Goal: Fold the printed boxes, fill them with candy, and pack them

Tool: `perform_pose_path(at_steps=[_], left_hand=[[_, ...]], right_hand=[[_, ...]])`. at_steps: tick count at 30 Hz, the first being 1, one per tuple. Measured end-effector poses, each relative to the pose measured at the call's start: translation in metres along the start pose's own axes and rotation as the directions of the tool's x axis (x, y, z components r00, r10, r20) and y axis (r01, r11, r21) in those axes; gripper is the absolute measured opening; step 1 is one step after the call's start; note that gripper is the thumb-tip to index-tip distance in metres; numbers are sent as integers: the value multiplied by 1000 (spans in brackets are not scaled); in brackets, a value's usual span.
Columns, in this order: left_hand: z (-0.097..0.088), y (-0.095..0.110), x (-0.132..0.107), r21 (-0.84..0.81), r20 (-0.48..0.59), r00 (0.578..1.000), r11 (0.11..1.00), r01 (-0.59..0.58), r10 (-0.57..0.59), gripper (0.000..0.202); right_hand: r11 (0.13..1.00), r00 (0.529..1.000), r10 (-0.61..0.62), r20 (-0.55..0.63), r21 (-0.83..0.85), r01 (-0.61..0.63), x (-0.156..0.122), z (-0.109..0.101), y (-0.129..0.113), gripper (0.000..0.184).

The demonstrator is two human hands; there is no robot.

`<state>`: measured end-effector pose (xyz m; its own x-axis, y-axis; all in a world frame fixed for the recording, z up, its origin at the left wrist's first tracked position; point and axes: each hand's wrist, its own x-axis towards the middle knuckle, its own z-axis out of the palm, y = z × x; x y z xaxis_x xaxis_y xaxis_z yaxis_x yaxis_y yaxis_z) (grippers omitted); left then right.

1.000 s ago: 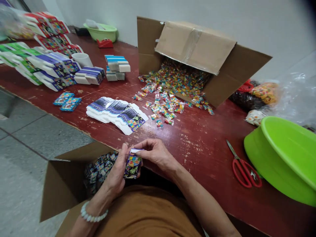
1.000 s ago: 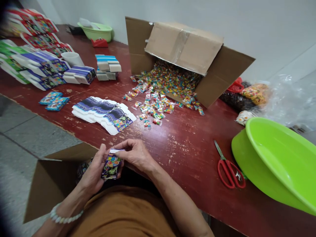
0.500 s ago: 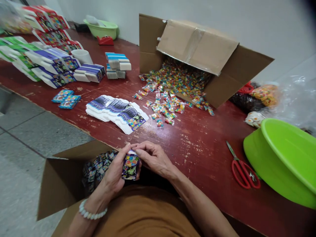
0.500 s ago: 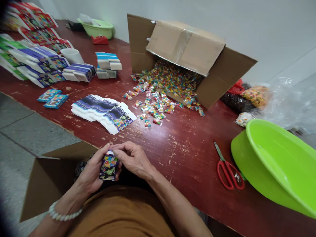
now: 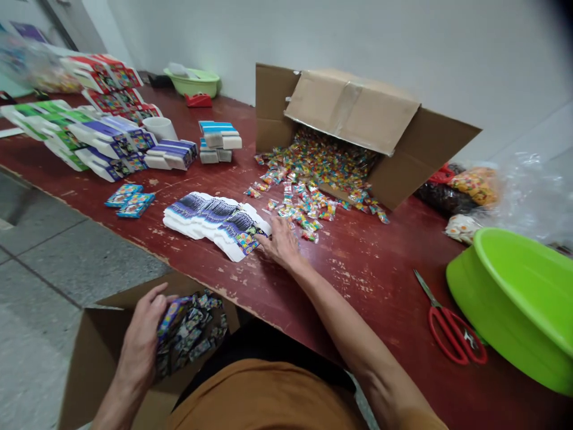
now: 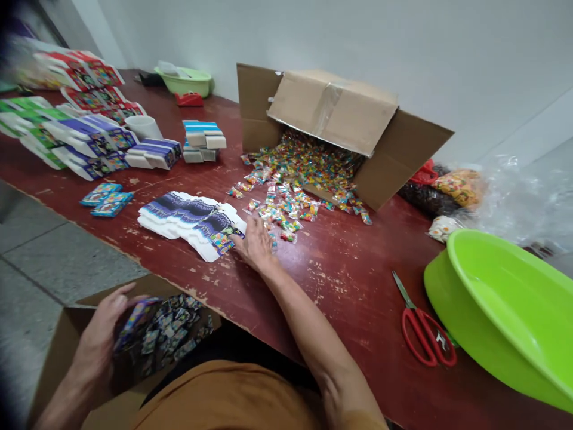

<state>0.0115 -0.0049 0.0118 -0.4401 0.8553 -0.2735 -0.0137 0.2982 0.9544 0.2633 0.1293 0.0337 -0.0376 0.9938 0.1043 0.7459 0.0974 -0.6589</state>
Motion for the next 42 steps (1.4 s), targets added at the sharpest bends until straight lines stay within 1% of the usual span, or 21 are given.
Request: perform_pose_path(at_steps=[3, 5, 7, 10, 13, 15, 16, 17, 18, 19, 21, 22, 23, 24, 25, 29, 32, 34, 37, 40, 42], left_hand=[[-16, -9, 14, 92, -112, 993, 995, -30, 40, 46], [-16, -13, 17, 74, -90, 996, 997, -18, 25, 47], [-9, -14, 16, 101, -48, 996, 992, -74, 79, 50], [7, -7, 9, 216, -10, 958, 936, -278, 287, 52], [22, 14, -3, 257, 28, 900, 867, -426, 434, 53], [32, 32, -12, 148, 132, 919, 909, -389, 372, 55], [37, 40, -17, 65, 242, 929, 951, -302, 278, 55], [42, 47, -22, -9, 386, 910, 987, -162, 153, 56], [47, 52, -26, -45, 548, 836, 999, 8, 18, 56], [52, 55, -31, -45, 690, 718, 984, 172, -94, 56], [61, 54, -42, 1, 860, 466, 913, 407, -209, 56], [65, 52, -46, 10, 897, 387, 884, 468, -215, 56], [69, 49, -50, -4, 914, 354, 868, 497, -198, 55], [72, 45, -54, -27, 917, 356, 864, 502, -178, 52], [74, 43, -56, -50, 909, 383, 870, 490, -163, 49], [76, 40, -60, -83, 814, 557, 917, 391, -164, 32], [76, 44, -58, -85, 748, 636, 924, 373, -188, 34], [77, 44, -57, -105, 714, 678, 929, 354, -178, 38], [83, 40, -53, -120, 660, 741, 956, 267, -125, 40], [90, 34, -50, -130, 596, 802, 982, 135, -31, 42], [92, 32, -51, -179, 503, 863, 983, 47, 50, 51]], right_hand=[[989, 995, 87, 42, -126, -81, 9, 6, -2, 57], [985, 993, 114, 19, -131, -111, 8, 11, -3, 61], [986, 990, 132, -51, -91, -136, 6, 14, -1, 62], [984, 977, 161, -143, 101, -148, 1, 11, 5, 41], [867, 992, 118, -52, 493, -77, -14, -4, 8, 23], [710, 998, -2, 66, 703, -45, -29, -18, 4, 27], [647, 990, -72, 122, 761, -47, -37, -25, 1, 31], [604, 975, -136, 176, 795, -60, -45, -31, -2, 34], [577, 955, -189, 228, 813, -80, -52, -36, -6, 35], [562, 934, -229, 276, 820, -105, -59, -40, -10, 36], [548, 896, -279, 344, 824, -145, -69, -44, -16, 36], [542, 886, -294, 360, 826, -156, -73, -44, -17, 36], [534, 881, -302, 365, 830, -161, -75, -44, -18, 36], [525, 879, -305, 366, 835, -165, -77, -44, -18, 36], [513, 879, -301, 369, 840, -177, -79, -43, -18, 37], [407, 863, -267, 429, 862, -302, -87, -43, -19, 48], [343, 885, -230, 404, 885, -315, -96, -40, -21, 59], [342, 888, -184, 421, 875, -344, -102, -34, -22, 54], [390, 893, -67, 445, 835, -388, -107, -23, -22, 34], [551, 961, 57, 270, 794, -255, -105, -14, -18, 26], [623, 979, 81, 186, 758, -195, -103, -12, -15, 22]])
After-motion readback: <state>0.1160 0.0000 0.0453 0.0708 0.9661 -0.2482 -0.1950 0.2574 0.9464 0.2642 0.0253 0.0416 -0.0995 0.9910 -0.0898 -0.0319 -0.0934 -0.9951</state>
